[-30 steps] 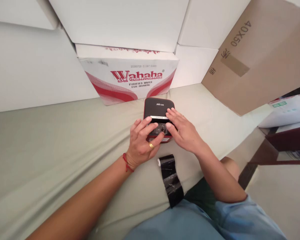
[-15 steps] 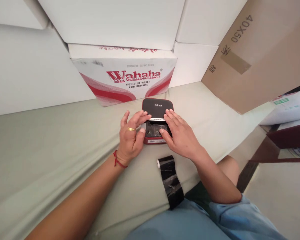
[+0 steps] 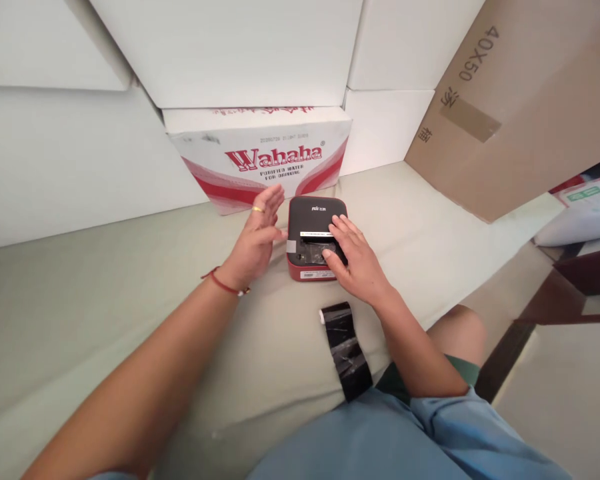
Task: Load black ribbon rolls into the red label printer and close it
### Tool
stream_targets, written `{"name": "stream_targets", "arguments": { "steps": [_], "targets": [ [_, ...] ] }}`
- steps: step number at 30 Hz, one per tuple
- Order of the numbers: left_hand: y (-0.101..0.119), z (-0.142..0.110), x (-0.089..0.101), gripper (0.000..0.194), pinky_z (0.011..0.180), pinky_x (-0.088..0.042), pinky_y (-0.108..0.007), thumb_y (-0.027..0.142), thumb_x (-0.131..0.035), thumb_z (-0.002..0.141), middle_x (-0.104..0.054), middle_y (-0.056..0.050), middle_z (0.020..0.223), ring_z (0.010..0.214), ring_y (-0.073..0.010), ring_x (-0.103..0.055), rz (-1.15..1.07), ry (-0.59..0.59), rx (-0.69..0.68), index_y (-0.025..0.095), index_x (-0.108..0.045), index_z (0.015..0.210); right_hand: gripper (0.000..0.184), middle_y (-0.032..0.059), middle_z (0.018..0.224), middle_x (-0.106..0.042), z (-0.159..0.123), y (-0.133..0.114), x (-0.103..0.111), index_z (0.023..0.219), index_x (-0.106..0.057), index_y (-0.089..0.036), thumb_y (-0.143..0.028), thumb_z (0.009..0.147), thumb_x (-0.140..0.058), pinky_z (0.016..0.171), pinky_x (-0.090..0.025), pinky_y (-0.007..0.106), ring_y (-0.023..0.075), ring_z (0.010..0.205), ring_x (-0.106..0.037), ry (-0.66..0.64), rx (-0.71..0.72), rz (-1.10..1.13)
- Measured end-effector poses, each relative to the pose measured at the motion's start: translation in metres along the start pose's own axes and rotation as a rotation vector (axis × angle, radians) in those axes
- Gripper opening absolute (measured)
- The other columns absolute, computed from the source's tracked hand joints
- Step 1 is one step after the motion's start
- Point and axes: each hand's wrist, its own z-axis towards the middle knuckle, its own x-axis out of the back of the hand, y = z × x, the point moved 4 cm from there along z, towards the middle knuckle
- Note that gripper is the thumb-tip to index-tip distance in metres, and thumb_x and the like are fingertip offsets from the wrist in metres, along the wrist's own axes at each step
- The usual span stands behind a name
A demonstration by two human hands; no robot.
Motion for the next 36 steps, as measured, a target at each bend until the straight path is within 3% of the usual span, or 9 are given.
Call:
{"name": "stream_targets", "arguments": {
  "steps": [4,7,11,15,21,24,27,36],
  "targets": [
    [-0.006,0.025,-0.005,0.063,0.134,-0.049,-0.062,0.041,-0.071,0.09,-0.068,-0.013,0.164,0.156,-0.0373,-0.062,-0.15,0.003,0.174,0.027,-0.063,0.151,0.06,0.0232,0.179,-0.054,0.002,0.005,-0.003,0.165,-0.062,-0.014,-0.049,0.118,-0.05,0.142,-0.038,0.068,0.0351,0.175,-0.041,0.004,0.038,0.034],
    [-0.015,0.021,-0.012,0.066,0.125,-0.057,-0.058,0.043,-0.079,0.084,-0.073,-0.012,0.152,0.14,-0.0357,-0.071,-0.191,0.043,0.255,0.025,-0.065,0.147,0.057,0.0193,0.18,-0.055,0.008,0.011,-0.002,0.166,-0.062,-0.021,-0.05,0.117,-0.053,0.142,-0.038,0.068,0.0337,0.175,-0.041,-0.036,0.068,0.046],
    [-0.02,-0.008,-0.009,0.069,0.129,-0.054,-0.052,0.042,-0.079,0.084,-0.067,-0.007,0.164,0.153,-0.0322,-0.064,-0.184,0.138,0.081,0.033,-0.063,0.15,0.055,0.0185,0.177,-0.059,0.015,0.017,0.001,0.164,-0.063,-0.023,-0.051,0.116,-0.055,0.142,-0.039,0.066,0.0321,0.174,-0.044,-0.084,0.184,0.104],
    [-0.023,-0.034,-0.013,0.096,0.137,-0.048,-0.051,0.053,-0.081,0.087,-0.052,-0.003,0.181,0.168,-0.0305,-0.052,-0.091,0.076,-0.042,0.046,-0.038,0.173,0.053,0.0158,0.175,-0.062,0.015,0.018,0.0,0.161,-0.066,-0.026,-0.051,0.116,-0.053,0.14,-0.041,0.067,0.0323,0.172,-0.047,-0.067,0.194,0.118],
    [-0.025,-0.038,-0.024,0.116,0.139,-0.047,-0.056,0.067,-0.082,0.087,-0.041,-0.002,0.189,0.174,-0.0338,-0.046,-0.136,-0.023,-0.008,0.052,-0.018,0.182,0.048,0.0141,0.157,-0.075,-0.001,0.009,0.0,0.148,-0.077,-0.031,-0.053,0.113,-0.052,0.131,-0.05,0.068,0.0371,0.154,-0.063,0.14,0.131,0.098],
    [-0.022,-0.038,-0.021,0.119,0.139,-0.048,-0.057,0.069,-0.086,0.085,-0.039,-0.002,0.191,0.175,-0.0344,-0.045,-0.124,-0.057,-0.004,0.053,-0.019,0.182,0.04,0.0132,0.128,-0.081,-0.015,0.006,0.005,0.123,-0.088,-0.034,-0.054,0.108,-0.057,0.115,-0.059,0.066,0.0385,0.13,-0.071,0.266,0.205,0.05],
    [-0.02,-0.04,-0.019,0.12,0.138,-0.049,-0.058,0.07,-0.088,0.085,-0.037,-0.002,0.192,0.175,-0.0349,-0.045,-0.114,-0.077,-0.007,0.054,-0.02,0.182,0.038,0.0118,0.099,-0.075,-0.027,0.008,0.01,0.105,-0.092,-0.037,-0.054,0.106,-0.058,0.099,-0.06,0.064,0.0371,0.108,-0.069,0.356,0.251,0.01],
    [-0.025,-0.043,-0.019,0.122,0.144,-0.04,-0.057,0.07,-0.089,0.09,-0.023,-0.006,0.197,0.182,-0.0336,-0.03,-0.078,-0.095,0.001,0.05,-0.013,0.184,0.031,0.0068,0.084,-0.071,-0.031,0.006,0.015,0.106,-0.092,-0.038,-0.041,0.106,-0.061,0.083,-0.055,0.055,0.0306,0.087,-0.065,0.285,0.249,0.021]
  ]
}}
